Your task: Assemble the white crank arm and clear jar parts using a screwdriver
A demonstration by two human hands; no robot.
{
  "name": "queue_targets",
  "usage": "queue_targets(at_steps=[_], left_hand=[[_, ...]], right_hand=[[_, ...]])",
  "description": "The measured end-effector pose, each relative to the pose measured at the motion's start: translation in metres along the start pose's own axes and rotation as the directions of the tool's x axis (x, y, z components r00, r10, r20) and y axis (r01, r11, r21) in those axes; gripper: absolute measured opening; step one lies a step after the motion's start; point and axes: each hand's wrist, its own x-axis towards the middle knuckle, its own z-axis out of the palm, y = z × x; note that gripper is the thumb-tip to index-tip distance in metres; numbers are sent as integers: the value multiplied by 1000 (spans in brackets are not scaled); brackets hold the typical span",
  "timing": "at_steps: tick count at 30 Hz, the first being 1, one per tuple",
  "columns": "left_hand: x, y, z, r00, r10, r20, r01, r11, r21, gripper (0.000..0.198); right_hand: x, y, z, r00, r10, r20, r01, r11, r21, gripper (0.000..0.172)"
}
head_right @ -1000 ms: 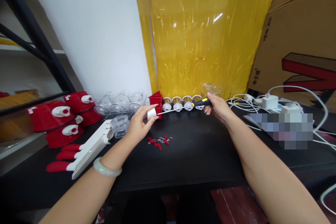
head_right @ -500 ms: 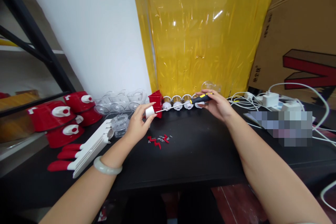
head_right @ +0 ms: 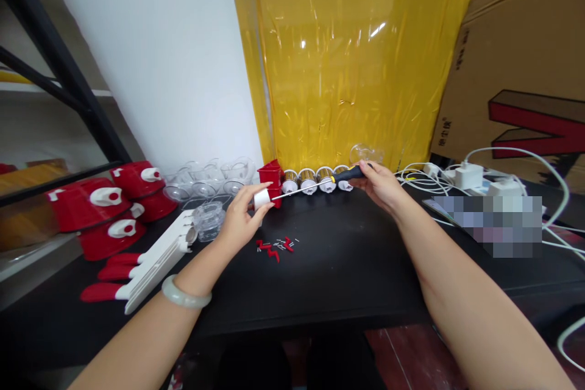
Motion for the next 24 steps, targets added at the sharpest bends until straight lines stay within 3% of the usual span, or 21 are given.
queue_targets(at_steps=[9,19,24], left_hand=[[0,5,0,997,66,33,-66,998,-1,37],[1,5,0,997,79,11,-79,997,1,38],[1,5,0,996,94,3,-94,996,5,39]], right_hand=[[5,4,-2,994,-98,-52,93,990,-102,40],[0,7,1,987,-69,-145,13,936,-353,50],[-2,6,4,988,15,-157,-73,926,-371,51]])
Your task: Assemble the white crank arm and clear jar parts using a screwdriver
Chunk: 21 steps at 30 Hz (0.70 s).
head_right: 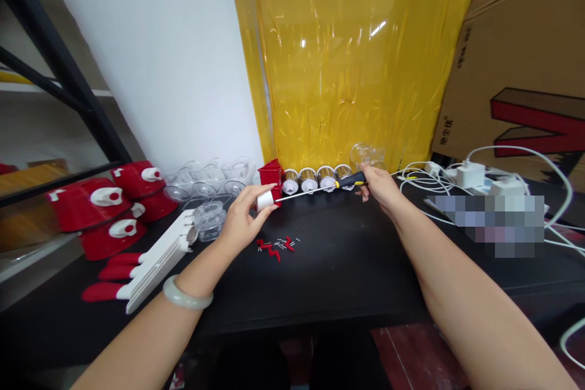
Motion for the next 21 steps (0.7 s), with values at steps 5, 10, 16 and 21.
queue_targets(at_steps=[5,10,16,21], left_hand=[[0,-1,0,1000,9,4,-9,1000,22,40],[1,-2,0,1000,9,8,-10,999,45,39],[1,-1,-1,1000,7,19,-8,999,52,38],[1,2,-1,1000,-11,0,11,999,38,37]], right_hand=[[-2,-3,4,989,147,-23,-146,989,10,48],[-5,-6,5,980,195,-39,-195,981,-6,46],[-3,-3,5,968,245,-44,-246,969,-21,44],[-1,-7,7,987,156,-36,-141,953,267,20]])
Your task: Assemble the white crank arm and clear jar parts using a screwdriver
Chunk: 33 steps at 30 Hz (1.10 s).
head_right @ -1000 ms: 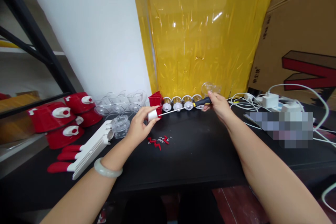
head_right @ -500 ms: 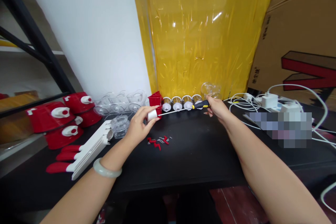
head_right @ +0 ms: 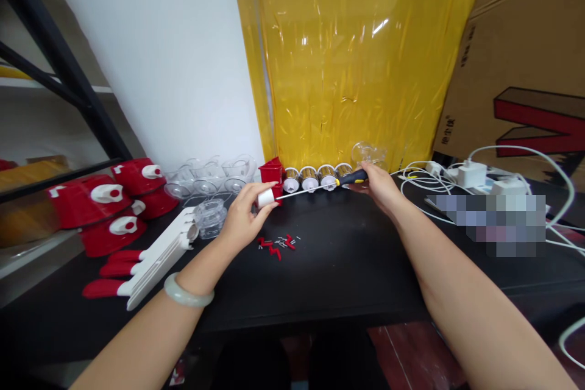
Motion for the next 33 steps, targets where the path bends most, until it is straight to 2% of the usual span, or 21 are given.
queue_targets(at_steps=[2,5,8,14,17,22,26,33], left_hand=[[0,1,0,1000,-21,-10,21,1000,-9,38],[-1,0,0,999,-31,-7,31,999,-18,38],[-1,0,0,999,-39,-4,38,999,-13,38],[-1,-3,1,999,-50,-17,49,999,-3,39],[-1,-4,0,999,-48,-17,48,999,-18,39],[0,-2,0,996,67,54,-68,997,23,34],[-1,-3,1,997,68,46,-69,998,5,37],[-1,3,3,995,80,55,-80,997,-5,37]], right_hand=[[-3,-4,-1,990,-52,129,29,984,174,7],[-6,-8,-6,949,-113,295,33,964,263,19],[-6,-7,-10,929,-153,337,67,965,254,24],[3,3,-13,952,-117,284,67,981,182,32],[6,4,-12,963,-109,247,72,986,153,31],[6,5,-6,991,-87,105,77,992,99,26],[5,9,1,998,-18,63,14,997,75,26],[3,11,6,993,-98,-64,104,990,97,26]])
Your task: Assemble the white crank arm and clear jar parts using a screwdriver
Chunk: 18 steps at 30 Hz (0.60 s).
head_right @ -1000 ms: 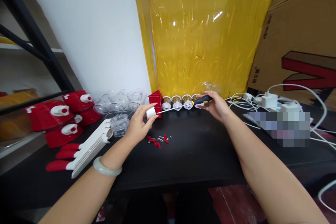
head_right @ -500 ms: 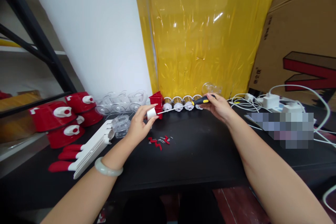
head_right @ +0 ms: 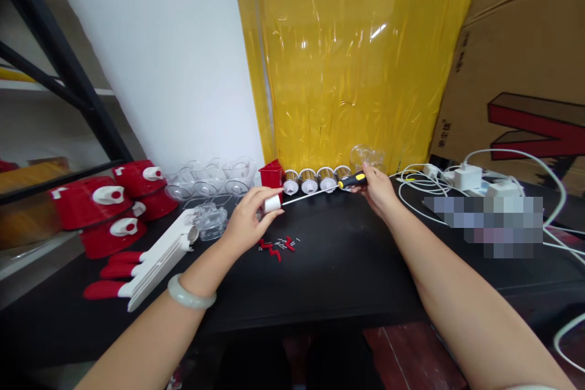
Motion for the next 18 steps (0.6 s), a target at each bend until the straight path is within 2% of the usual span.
queue_targets(at_steps=[4,7,9,11,14,18], left_hand=[[1,1,0,999,18,-31,-19,1000,-14,39],[1,-6,-1,981,4,-196,-7,1000,-12,40],[0,-11,0,945,-25,-327,7,998,-54,42],[0,-14,1,921,-47,-387,-6,991,-133,44],[0,-12,3,920,-41,-389,-56,971,-234,42],[1,-3,6,936,-22,-352,-85,954,-287,37]], right_hand=[[8,2,-7,995,-54,-79,55,998,7,24],[18,4,-15,977,-87,-196,90,996,5,22],[23,6,-21,953,-97,-286,92,995,-31,19],[27,7,-27,920,-119,-374,80,990,-118,17],[29,11,-32,872,-163,-462,60,971,-229,16],[29,17,-35,860,-172,-480,45,963,-265,15]])
